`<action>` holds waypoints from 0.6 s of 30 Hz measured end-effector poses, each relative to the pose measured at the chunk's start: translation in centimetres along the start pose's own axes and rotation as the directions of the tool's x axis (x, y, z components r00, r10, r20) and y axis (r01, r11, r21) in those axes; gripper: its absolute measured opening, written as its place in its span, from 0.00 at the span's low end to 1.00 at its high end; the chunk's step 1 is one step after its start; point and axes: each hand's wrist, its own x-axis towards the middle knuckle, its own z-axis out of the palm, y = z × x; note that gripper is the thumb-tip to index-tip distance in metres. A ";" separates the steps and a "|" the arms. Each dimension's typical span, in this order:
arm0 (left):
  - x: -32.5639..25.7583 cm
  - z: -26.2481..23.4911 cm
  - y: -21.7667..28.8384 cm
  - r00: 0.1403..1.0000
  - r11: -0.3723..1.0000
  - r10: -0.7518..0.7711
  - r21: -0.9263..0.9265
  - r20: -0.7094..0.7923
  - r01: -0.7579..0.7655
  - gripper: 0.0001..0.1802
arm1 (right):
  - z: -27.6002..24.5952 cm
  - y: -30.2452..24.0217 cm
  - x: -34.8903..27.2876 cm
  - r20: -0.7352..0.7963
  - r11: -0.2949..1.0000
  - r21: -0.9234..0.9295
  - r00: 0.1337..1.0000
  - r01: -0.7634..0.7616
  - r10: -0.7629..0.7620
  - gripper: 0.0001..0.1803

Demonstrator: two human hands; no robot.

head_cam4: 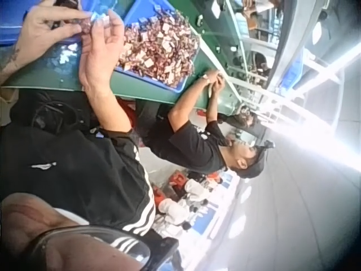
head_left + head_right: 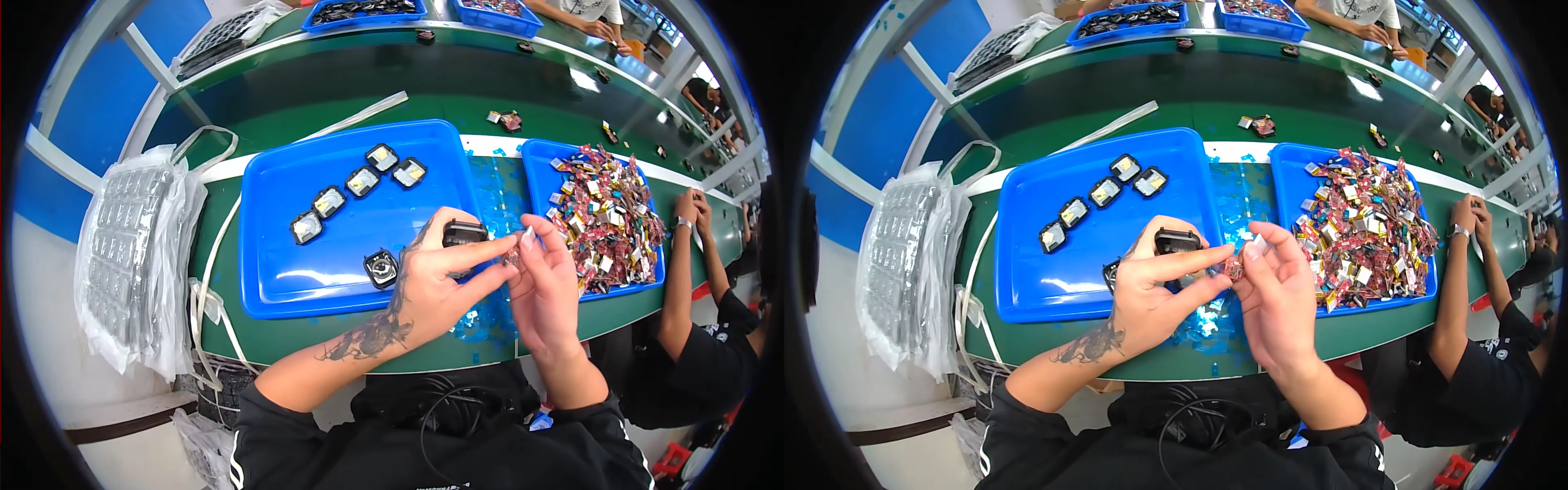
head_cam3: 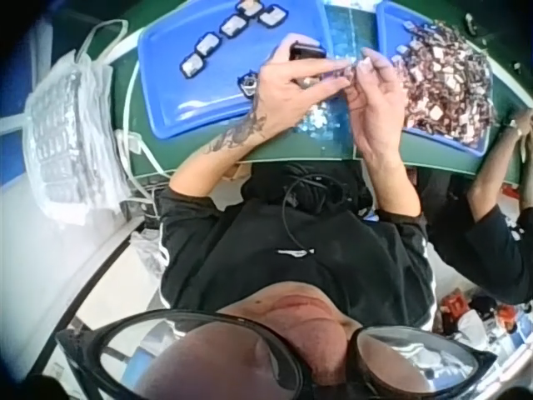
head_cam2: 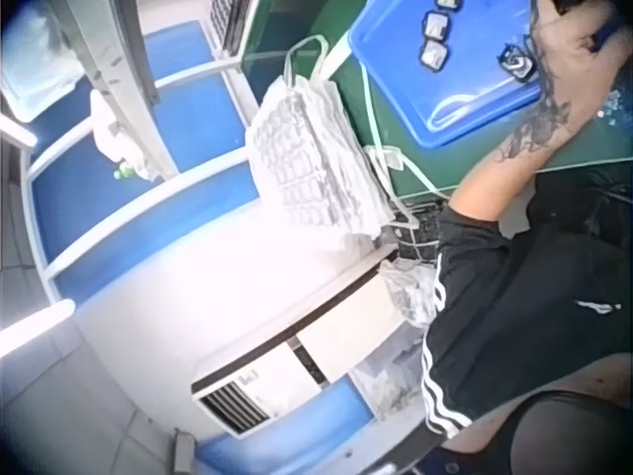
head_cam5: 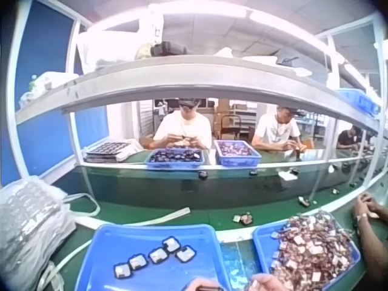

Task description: Assembling internal components of smartwatches at an industrial workstation.

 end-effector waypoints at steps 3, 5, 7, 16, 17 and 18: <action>0.1 0.0 -1.0 0.999 0.997 -0.037 -0.067 -0.033 0.035 0.08 | 0.9 -0.1 -0.6 0.007 0.993 -0.106 0.998 -0.056 0.057 0.18; 0.5 -0.2 -1.1 1.000 0.996 -0.024 -0.090 -0.013 0.023 0.06 | 0.3 -0.3 -0.6 0.008 0.965 -0.264 1.000 0.003 -0.001 0.18; 0.5 -0.7 -0.5 0.988 0.986 -0.131 -0.092 0.081 0.138 0.06 | -0.5 -1.3 0.1 0.374 0.438 -0.725 0.838 0.532 -0.398 0.16; 0.1 -0.7 -0.2 0.967 0.991 -0.131 -0.011 0.217 0.136 0.04 | 1.0 -4.3 0.9 0.496 0.270 -0.817 0.860 0.510 -0.122 0.05; 0.1 -0.7 -0.3 0.968 0.993 -0.118 0.003 0.221 0.120 0.05 | 0.9 -4.2 1.0 0.458 0.324 -0.824 0.883 0.465 -0.105 0.06; 0.1 -0.7 -0.3 0.969 0.994 -0.105 0.018 0.225 0.104 0.05 | 0.8 -4.0 1.0 0.418 0.377 -0.827 0.904 0.418 -0.085 0.06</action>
